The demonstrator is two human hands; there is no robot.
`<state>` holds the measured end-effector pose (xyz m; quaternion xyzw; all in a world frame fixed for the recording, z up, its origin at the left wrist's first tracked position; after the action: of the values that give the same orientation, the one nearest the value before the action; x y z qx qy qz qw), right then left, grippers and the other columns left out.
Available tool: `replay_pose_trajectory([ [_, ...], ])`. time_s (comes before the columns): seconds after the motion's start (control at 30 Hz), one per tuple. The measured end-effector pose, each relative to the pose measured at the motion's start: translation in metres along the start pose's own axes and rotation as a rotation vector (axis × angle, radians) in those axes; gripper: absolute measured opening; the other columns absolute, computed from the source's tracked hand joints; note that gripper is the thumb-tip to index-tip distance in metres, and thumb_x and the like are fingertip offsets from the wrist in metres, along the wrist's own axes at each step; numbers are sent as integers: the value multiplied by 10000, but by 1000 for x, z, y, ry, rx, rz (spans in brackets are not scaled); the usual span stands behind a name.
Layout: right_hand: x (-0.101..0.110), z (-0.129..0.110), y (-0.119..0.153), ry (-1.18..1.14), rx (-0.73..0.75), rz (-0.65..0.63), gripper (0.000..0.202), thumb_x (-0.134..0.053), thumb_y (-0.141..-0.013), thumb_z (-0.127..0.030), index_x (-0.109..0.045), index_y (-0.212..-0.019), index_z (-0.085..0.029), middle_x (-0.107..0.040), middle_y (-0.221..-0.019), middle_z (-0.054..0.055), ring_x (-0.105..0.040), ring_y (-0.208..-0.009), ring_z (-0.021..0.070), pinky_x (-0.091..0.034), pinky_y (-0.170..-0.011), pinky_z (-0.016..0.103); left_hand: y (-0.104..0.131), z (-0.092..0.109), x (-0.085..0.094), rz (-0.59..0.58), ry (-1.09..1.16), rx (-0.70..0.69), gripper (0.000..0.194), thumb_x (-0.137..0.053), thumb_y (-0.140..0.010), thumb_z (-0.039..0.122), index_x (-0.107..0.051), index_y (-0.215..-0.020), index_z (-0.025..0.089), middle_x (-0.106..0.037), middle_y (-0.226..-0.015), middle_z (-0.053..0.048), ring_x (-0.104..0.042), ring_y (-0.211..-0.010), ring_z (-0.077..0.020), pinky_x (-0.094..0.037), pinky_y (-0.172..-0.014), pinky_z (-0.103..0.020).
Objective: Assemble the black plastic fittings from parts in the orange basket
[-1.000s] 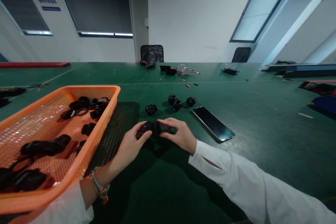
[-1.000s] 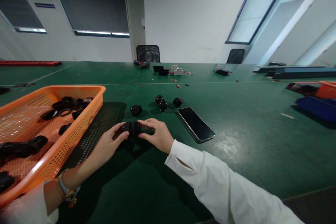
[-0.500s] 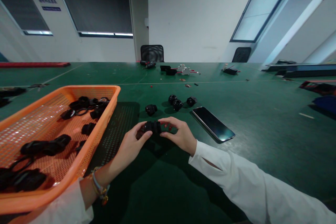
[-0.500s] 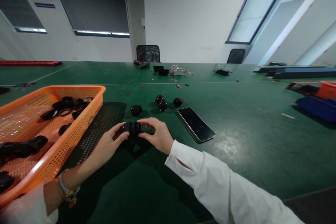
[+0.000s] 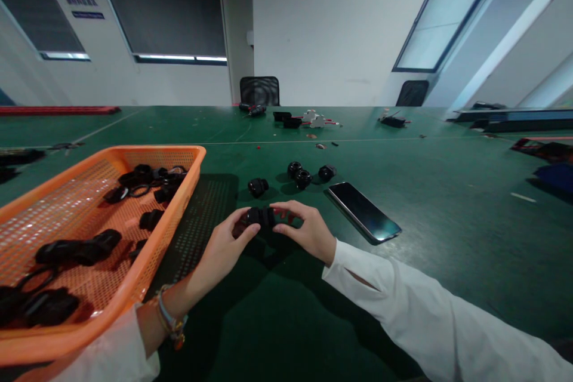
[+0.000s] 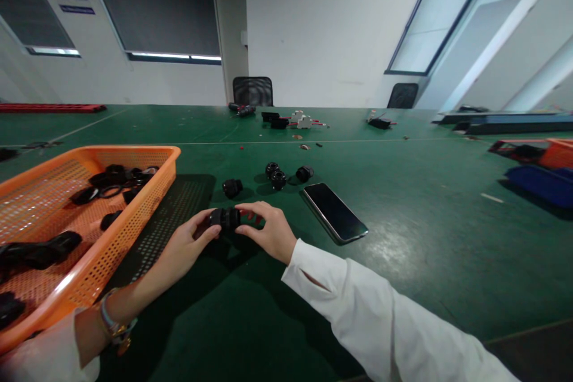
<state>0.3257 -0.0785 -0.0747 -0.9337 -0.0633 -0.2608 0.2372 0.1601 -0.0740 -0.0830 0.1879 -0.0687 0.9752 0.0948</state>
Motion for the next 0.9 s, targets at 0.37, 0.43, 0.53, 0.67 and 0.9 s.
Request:
replay_pose_trajectory([
  [0.37,1,2,0,-21,48,12,355,-656,-659,-194,-621,-1011,-219,-624,-948,52,-570,-823,159,-464,-648,275,0,0,0,3,-7,-4,468,-507,-659,427,-547,-1021,132,-647,-910,-70,-608,-792,-209,-489,-714,-329],
  [0.43,1,2,0,-21,60,23,348,-658,-655,-194,-626,-1000,-221,-618,-963,53,-568,-842,164,-465,-659,278,-1,1,0,1,-7,-7,467,-509,-656,425,-549,-1017,132,-648,-905,-69,-609,-786,-208,-490,-714,-332],
  [0.53,2,0,0,-20,70,29,339,-660,-652,-195,-625,-989,-213,-623,-927,51,-567,-805,157,-465,-665,282,-1,1,0,-3,-5,-10,457,-514,-652,415,-552,-1010,133,-648,-904,-67,-608,-790,-206,-490,-723,-333],
  [0.67,3,-2,1,-7,77,41,356,-665,-648,-196,-607,-1000,-199,-625,-875,43,-560,-770,148,-460,-694,292,-1,2,0,4,4,-10,447,-520,-654,397,-552,-1010,130,-649,-912,-70,-608,-803,-207,-489,-736,-338],
  [0.9,2,-1,0,-14,72,40,299,-657,-662,-239,-626,-958,-206,-631,-839,37,-557,-740,145,-456,-628,268,-1,0,0,8,-7,-15,449,-515,-654,413,-559,-1007,139,-651,-908,-67,-611,-790,-205,-492,-714,-336],
])
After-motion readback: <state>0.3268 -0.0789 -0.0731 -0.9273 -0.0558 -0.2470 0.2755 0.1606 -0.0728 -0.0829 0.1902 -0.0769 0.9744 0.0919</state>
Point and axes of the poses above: each hand's wrist, its own y-axis away from the middle knuckle, its own x-axis out of the back of the hand, z = x × y, the point moved 3 cm from there along -y, towards the middle knuckle
